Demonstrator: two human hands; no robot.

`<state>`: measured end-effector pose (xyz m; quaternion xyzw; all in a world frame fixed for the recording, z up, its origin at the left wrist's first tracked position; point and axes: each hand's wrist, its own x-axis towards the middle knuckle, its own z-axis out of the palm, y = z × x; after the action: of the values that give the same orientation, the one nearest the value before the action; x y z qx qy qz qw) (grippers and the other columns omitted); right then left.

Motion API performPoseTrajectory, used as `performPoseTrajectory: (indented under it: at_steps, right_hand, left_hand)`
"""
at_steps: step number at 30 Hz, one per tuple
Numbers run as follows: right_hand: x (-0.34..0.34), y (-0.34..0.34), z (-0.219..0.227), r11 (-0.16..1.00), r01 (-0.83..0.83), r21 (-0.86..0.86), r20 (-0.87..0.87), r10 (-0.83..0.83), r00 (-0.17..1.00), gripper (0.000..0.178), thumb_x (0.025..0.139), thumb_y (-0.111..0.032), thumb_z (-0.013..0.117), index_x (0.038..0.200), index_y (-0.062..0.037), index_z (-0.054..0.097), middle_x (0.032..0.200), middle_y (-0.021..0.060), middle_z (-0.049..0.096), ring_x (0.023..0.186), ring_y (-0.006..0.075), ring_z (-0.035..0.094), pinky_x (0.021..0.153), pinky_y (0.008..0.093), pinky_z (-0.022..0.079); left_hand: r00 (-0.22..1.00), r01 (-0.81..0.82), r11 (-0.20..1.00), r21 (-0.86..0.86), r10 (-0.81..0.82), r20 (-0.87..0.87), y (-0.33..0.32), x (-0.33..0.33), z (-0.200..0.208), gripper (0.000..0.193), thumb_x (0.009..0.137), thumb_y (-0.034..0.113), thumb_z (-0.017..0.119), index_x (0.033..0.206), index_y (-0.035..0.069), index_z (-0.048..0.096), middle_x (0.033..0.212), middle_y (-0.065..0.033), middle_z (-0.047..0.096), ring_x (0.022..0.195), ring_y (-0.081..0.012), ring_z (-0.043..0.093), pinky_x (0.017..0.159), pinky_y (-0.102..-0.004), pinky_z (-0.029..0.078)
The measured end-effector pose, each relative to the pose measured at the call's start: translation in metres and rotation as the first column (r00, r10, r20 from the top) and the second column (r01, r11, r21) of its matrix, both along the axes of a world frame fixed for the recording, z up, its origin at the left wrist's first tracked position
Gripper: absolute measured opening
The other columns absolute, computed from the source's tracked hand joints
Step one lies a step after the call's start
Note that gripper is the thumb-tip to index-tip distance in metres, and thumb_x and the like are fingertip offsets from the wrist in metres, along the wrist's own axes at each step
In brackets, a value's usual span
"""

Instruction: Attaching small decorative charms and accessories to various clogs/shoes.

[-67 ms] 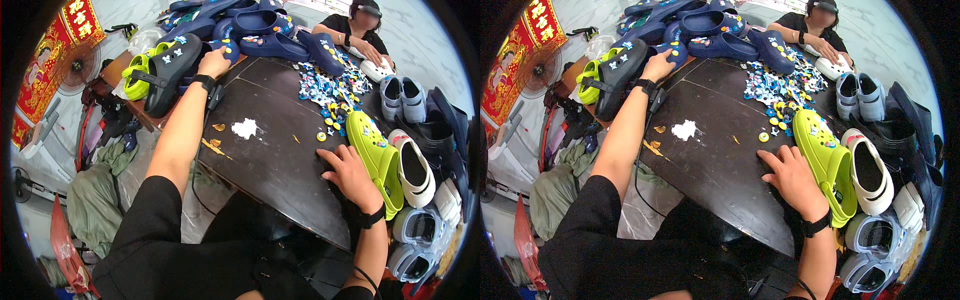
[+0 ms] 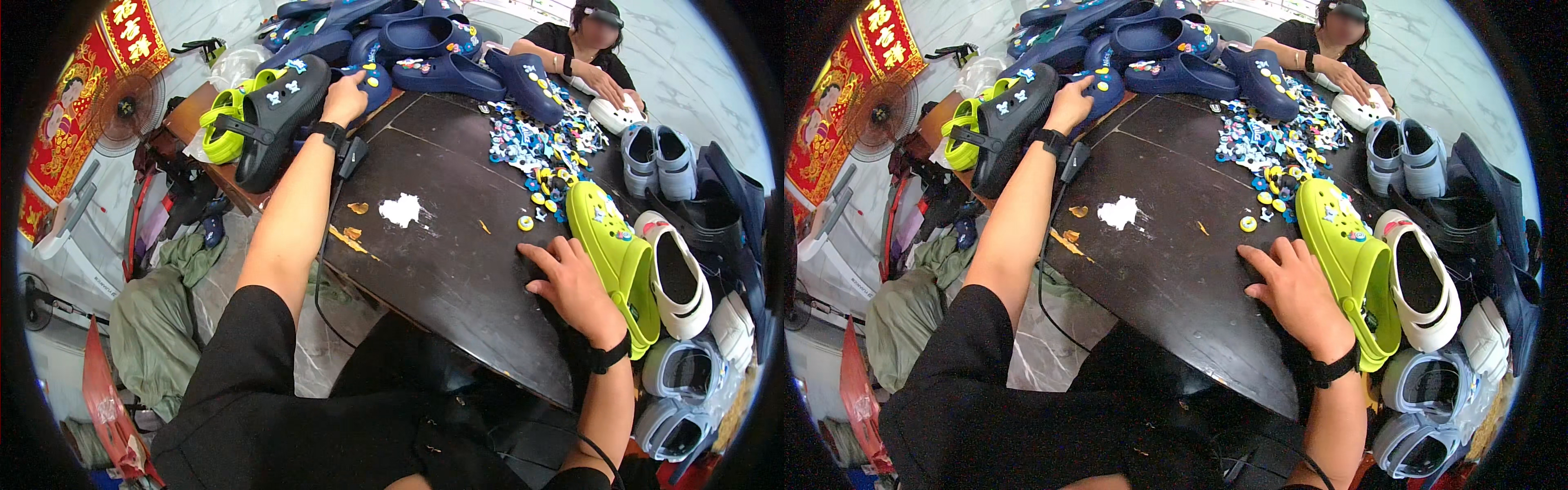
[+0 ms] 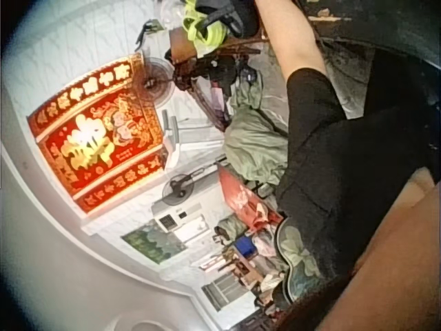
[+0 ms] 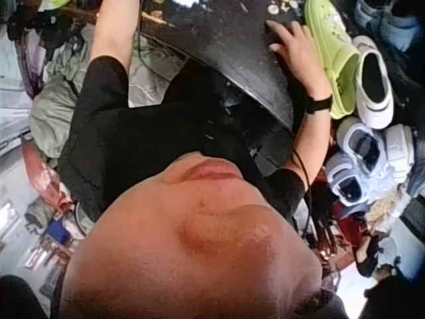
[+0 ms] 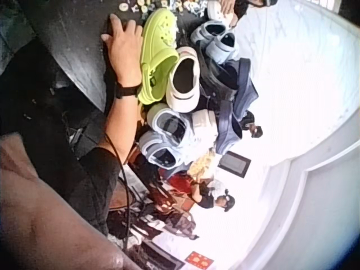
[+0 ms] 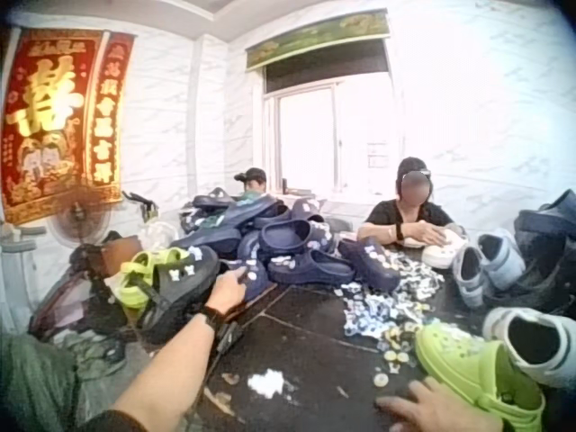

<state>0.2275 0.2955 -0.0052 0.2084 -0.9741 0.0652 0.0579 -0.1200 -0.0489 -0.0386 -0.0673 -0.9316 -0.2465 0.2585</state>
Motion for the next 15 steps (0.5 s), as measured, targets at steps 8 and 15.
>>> performPoseTrajectory:
  at_steps: [8,15]
  right_hand:
    - [-0.002,0.001,0.000,1.000,0.008,-0.012,0.019,-0.008,1.000,0.054,0.075,-0.018,0.073,0.126,-0.0145,0.056,0.097,0.0103,0.052,0.093,0.0285,0.051,0.083,0.0390,0.044]
    - [-0.003,-0.003,0.001,1.000,0.022,0.009,0.021,-0.022,1.000,0.054,0.075,-0.018,0.072,0.126,-0.0145,0.056,0.097,0.0105,0.052,0.092,0.0285,0.050,0.083,0.0391,0.044]
  left_hand:
    - [0.988,0.152,0.926,0.345,-0.135,-0.071,-0.003,-0.005,0.004,0.058,0.071,-0.008,0.046,0.124,0.010,0.063,0.116,-0.0194,0.065,0.107,-0.0251,0.063,0.094,-0.0297,0.044]
    - [0.960,0.280,0.644,0.712,-0.204,-0.193,-0.012,0.002,0.023,0.056,0.070,-0.010,0.052,0.120,0.011,0.065,0.114,-0.0165,0.067,0.104,-0.0212,0.063,0.088,-0.0272,0.046]
